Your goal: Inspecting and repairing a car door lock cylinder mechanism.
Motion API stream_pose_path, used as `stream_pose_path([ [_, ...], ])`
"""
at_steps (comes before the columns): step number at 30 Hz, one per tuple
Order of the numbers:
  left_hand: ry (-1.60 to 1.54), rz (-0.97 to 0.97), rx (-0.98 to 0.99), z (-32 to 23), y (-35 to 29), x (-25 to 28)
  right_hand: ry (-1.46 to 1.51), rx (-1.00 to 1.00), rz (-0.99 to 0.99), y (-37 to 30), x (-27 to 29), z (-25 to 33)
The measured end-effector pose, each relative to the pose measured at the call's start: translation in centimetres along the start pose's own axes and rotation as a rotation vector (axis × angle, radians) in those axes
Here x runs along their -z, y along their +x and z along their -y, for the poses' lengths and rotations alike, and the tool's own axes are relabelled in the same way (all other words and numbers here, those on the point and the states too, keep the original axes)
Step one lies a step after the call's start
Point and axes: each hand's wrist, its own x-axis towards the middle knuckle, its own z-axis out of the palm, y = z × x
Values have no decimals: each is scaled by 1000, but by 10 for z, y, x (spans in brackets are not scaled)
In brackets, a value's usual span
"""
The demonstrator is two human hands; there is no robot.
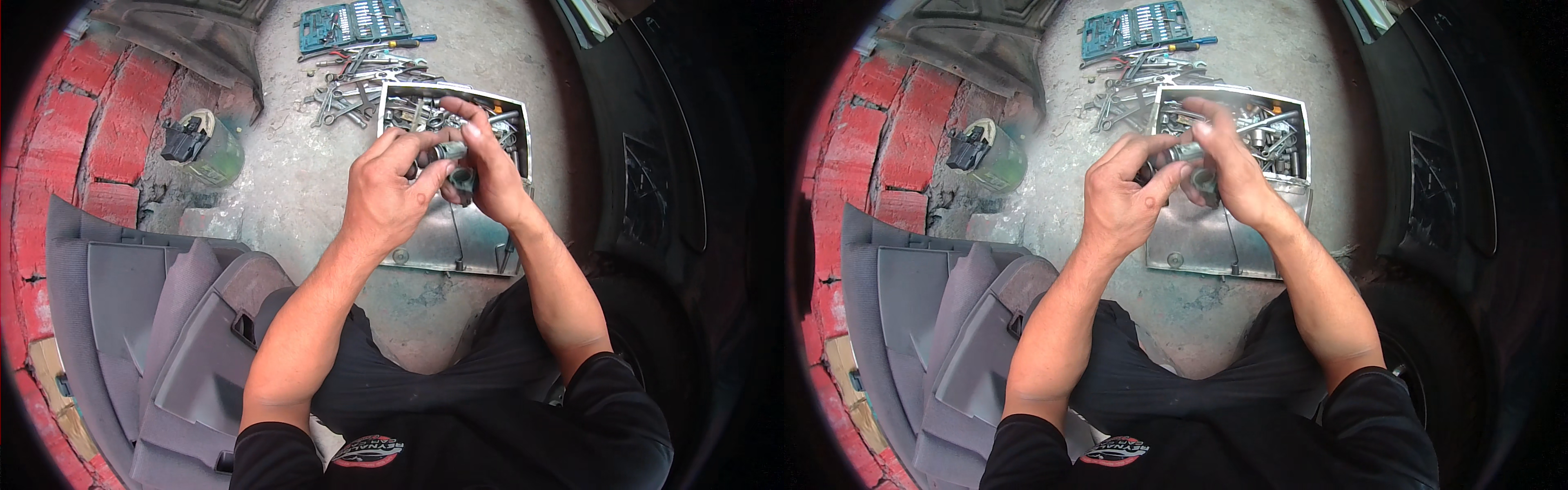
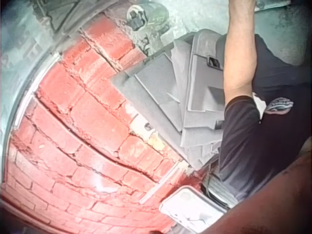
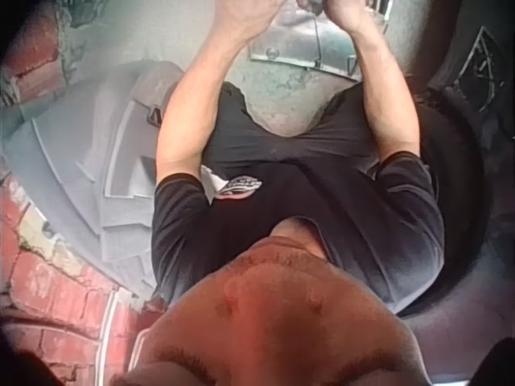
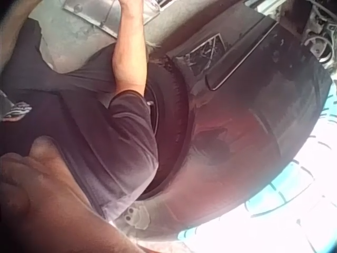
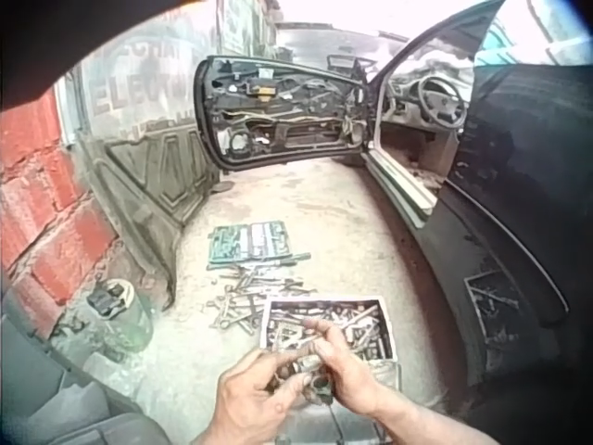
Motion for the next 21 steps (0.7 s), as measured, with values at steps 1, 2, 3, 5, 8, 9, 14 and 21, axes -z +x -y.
stream_pose_path([
  [1, 41, -53, -43, 1, -1, -1, 29, -61, -83, 3, 0, 0],
  [2, 61, -113, -90, 6, -1, -4, 187, -77, -161, 10, 7, -10],
  [3, 56, -106, -92, 6, -1, -6, 372, -69, -233, 12, 13, -6],
  [5, 34, -131, -49, 2, -3, -7, 701, -74, -277, 21, 27, -4],
  [8, 24, -122, -21, 1, -3, -7, 759, -12, -263, 16, 26, 3],
  [9, 28, -124, -18, 2, -3, -7, 741, -3, -305, 14, 22, 6],
  [14, 4, -154, 17, -3, 0, -4, 705, -39, -232, 15, 24, 6],
  [21, -35, -221, 132, 8, 10, 12, 385, 32, -90, 11, 16, 3],
])
